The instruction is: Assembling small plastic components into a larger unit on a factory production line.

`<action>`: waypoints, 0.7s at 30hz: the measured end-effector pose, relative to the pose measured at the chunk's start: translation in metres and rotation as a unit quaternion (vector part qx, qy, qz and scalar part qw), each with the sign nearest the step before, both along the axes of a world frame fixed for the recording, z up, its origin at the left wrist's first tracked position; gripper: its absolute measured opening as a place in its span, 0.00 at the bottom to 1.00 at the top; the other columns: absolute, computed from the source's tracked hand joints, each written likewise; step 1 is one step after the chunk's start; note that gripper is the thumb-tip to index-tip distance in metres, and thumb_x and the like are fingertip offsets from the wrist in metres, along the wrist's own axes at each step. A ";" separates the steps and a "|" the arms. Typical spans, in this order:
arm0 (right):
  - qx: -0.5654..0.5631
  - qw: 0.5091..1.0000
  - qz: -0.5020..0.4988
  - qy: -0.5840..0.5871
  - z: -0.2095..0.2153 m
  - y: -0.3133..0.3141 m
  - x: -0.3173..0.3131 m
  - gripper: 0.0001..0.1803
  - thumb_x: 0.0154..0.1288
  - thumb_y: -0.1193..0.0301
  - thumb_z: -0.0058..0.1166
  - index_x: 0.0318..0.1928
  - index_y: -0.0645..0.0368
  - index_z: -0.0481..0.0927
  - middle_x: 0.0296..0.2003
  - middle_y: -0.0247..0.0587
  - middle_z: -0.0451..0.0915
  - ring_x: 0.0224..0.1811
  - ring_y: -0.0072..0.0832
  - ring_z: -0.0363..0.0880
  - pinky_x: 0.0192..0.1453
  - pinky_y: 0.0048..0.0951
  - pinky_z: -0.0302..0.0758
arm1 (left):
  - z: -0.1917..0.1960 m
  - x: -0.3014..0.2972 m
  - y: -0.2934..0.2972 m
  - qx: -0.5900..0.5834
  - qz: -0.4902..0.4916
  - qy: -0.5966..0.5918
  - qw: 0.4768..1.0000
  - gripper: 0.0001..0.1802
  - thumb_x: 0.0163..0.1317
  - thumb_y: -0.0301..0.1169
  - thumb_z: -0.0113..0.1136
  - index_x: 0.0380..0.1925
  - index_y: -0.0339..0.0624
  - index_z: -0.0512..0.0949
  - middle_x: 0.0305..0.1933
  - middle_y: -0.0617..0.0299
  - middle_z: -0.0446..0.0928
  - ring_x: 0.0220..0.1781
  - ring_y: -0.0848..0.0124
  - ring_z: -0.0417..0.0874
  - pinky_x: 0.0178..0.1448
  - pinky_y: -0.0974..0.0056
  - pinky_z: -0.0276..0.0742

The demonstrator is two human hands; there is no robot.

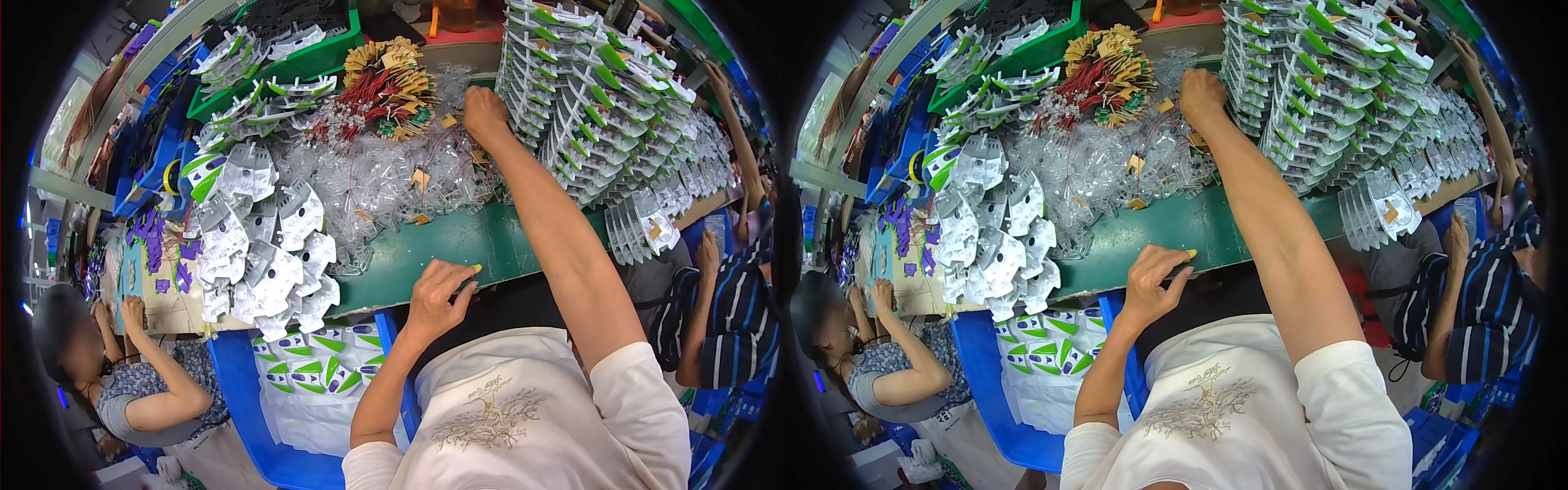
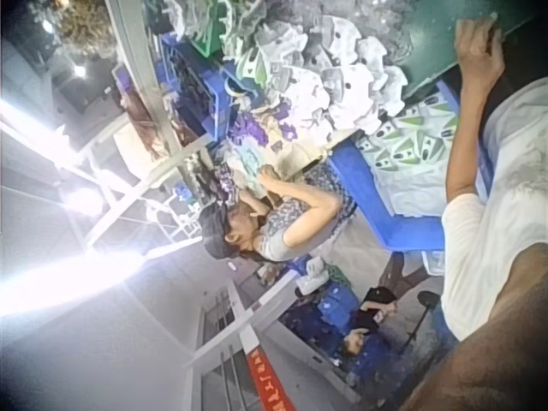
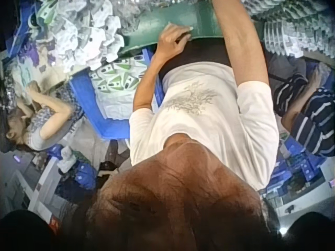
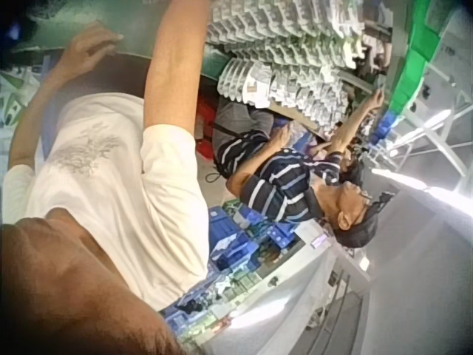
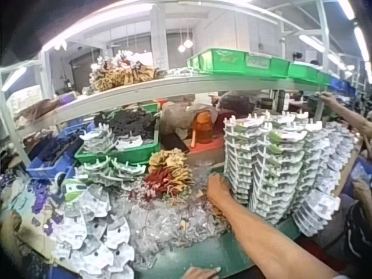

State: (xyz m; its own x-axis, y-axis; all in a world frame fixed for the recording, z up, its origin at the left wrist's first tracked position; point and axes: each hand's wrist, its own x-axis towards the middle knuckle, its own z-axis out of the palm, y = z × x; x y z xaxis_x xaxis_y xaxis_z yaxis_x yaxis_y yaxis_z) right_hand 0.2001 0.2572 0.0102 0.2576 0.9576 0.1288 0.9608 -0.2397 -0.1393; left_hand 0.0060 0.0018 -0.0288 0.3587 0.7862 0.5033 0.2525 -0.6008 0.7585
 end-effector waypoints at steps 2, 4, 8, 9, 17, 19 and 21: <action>0.001 1.000 0.000 -0.002 0.002 -0.002 0.002 0.10 0.66 0.75 0.52 0.44 0.61 0.84 0.46 0.53 0.84 0.48 0.46 0.85 0.46 0.42 0.85 | 0.001 0.000 -0.001 0.000 0.001 -0.003 1.000 0.11 0.51 0.20 0.68 0.37 0.35 0.82 0.36 0.55 0.83 0.37 0.58 0.80 0.42 0.59 0.77; 0.020 0.998 0.014 0.053 0.009 -0.008 0.001 0.12 0.65 0.74 0.47 0.41 0.69 0.80 0.44 0.62 0.82 0.47 0.56 0.83 0.49 0.49 0.82 | 0.000 0.000 -0.001 0.000 -0.002 -0.003 1.000 0.12 0.51 0.20 0.68 0.37 0.35 0.83 0.36 0.55 0.83 0.37 0.58 0.80 0.42 0.59 0.77; 0.161 0.980 0.038 0.112 0.025 -0.048 -0.016 0.12 0.58 0.71 0.55 0.36 0.71 0.81 0.30 0.65 0.82 0.36 0.55 0.85 0.41 0.46 0.83 | 0.000 0.000 -0.002 -0.002 0.000 -0.009 1.000 0.12 0.51 0.19 0.67 0.38 0.35 0.83 0.36 0.55 0.83 0.37 0.58 0.80 0.42 0.60 0.77; 0.177 0.972 0.044 0.151 0.028 -0.064 -0.023 0.12 0.57 0.70 0.55 0.34 0.69 0.80 0.27 0.62 0.81 0.33 0.56 0.84 0.39 0.47 0.81 | -0.001 -0.001 -0.003 -0.010 0.004 -0.005 1.000 0.12 0.51 0.19 0.68 0.37 0.35 0.83 0.37 0.55 0.84 0.37 0.58 0.81 0.42 0.60 0.77; 0.159 0.861 0.132 0.466 0.027 -0.214 -0.027 0.04 0.54 0.79 0.57 0.31 0.63 0.75 0.20 0.33 0.76 0.17 0.16 0.70 0.23 0.22 0.66 | 0.003 -0.007 -0.003 -0.136 0.026 -0.081 0.987 0.10 0.56 0.19 0.66 0.39 0.33 0.82 0.38 0.53 0.83 0.40 0.66 0.84 0.48 0.66 0.77; 0.127 0.864 0.162 0.459 0.033 -0.239 -0.017 0.05 0.54 0.80 0.57 0.32 0.63 0.75 0.20 0.33 0.76 0.16 0.15 0.68 0.21 0.23 0.64 | -0.004 -0.010 -0.004 -0.255 0.042 -0.165 0.952 0.10 0.66 0.21 0.61 0.46 0.31 0.81 0.45 0.58 0.81 0.44 0.71 0.83 0.51 0.68 0.78; 0.111 0.854 0.192 0.471 0.035 -0.257 -0.006 0.05 0.53 0.81 0.56 0.31 0.62 0.75 0.19 0.30 0.72 0.15 0.13 0.63 0.20 0.22 0.59 | 0.009 -0.012 -0.001 -0.355 0.027 -0.281 0.891 0.15 0.70 0.24 0.57 0.55 0.31 0.76 0.48 0.57 0.80 0.47 0.69 0.83 0.53 0.66 0.78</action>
